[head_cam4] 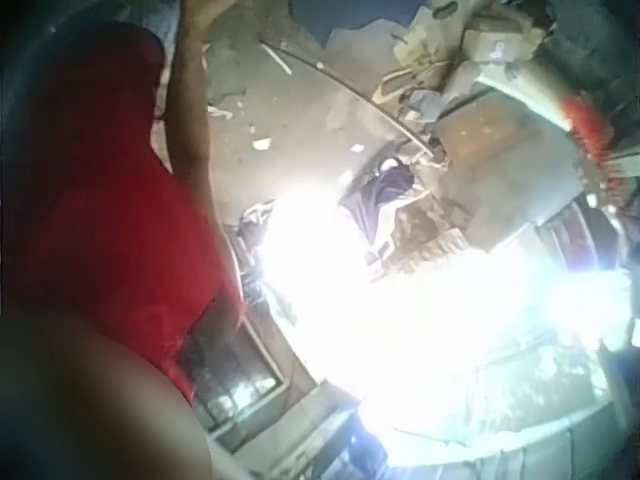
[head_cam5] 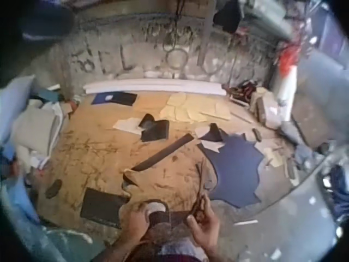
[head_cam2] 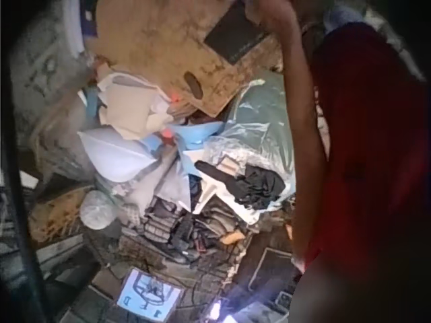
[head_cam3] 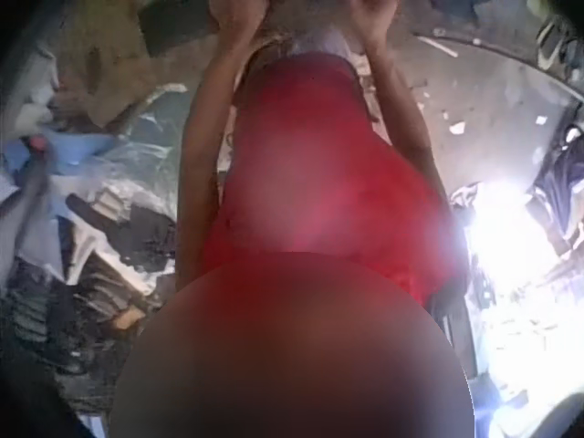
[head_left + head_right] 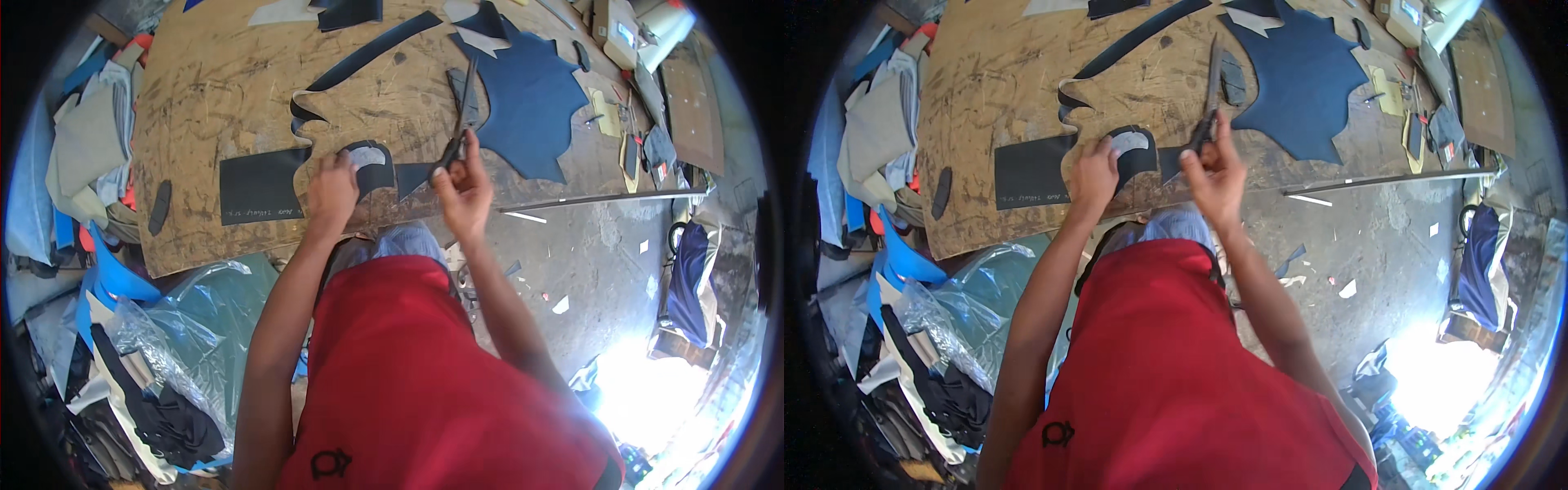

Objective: Cutting out patterns from upholstery material using templates and scissors.

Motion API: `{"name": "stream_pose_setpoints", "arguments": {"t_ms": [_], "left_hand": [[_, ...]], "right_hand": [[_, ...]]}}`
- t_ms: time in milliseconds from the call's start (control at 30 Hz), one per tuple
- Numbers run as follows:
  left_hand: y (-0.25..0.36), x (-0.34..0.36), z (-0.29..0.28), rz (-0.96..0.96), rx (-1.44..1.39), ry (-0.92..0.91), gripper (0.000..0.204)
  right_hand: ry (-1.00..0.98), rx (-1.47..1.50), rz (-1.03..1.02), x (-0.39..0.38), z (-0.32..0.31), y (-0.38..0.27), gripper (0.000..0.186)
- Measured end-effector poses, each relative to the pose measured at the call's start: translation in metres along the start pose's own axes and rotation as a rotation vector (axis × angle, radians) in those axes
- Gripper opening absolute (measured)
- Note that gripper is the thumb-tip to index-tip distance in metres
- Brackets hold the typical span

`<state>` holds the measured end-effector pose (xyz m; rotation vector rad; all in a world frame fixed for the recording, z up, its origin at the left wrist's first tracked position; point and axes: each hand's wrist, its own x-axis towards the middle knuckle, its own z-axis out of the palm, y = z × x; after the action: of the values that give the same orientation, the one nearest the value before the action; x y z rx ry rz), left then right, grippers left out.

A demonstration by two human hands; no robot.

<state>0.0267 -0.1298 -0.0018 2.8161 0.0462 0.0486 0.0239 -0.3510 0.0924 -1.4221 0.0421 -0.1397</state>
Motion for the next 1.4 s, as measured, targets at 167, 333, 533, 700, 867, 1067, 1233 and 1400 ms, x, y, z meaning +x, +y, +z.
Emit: {"name": "stream_pose_setpoints", "arguments": {"t_ms": [167,333,533,700,867,1067,1233,1400], "left_hand": [[-0.026,0.020,-0.011,-0.062,-0.070,0.053,0.037],[-0.029,0.037,-0.019,-0.082,-0.237,-0.097,0.030],[-0.043,0.059,-0.030,-0.056,-0.371,-0.243,0.022],[-0.042,0.064,-0.041,0.021,-0.261,-0.136,0.018],[-0.022,0.074,-0.059,-0.300,-0.800,-0.012,0.016],[0.014,0.127,-0.063,-0.409,-1.355,-0.134,0.020],[-0.023,0.124,-0.032,-0.276,-0.441,0.354,0.020],[0.023,0.075,-0.025,-0.324,-0.153,0.369,0.016]], "right_hand": [[-0.163,-0.903,-0.093,0.006,-0.108,0.042,0.075],[-0.299,-1.438,-0.212,0.028,-0.133,0.056,0.045],[-0.458,-1.754,-0.090,0.057,-0.121,0.053,0.029],[-0.537,-1.656,-0.203,0.070,-0.096,0.057,0.019],[-0.535,-1.057,-0.465,0.069,-0.048,0.080,0.014],[-0.840,-1.043,-0.310,0.091,-0.077,0.095,0.017],[-0.883,-0.825,0.027,0.096,-0.154,0.028,0.012],[-0.804,-1.166,0.335,0.053,-0.333,0.016,0.008]]}}
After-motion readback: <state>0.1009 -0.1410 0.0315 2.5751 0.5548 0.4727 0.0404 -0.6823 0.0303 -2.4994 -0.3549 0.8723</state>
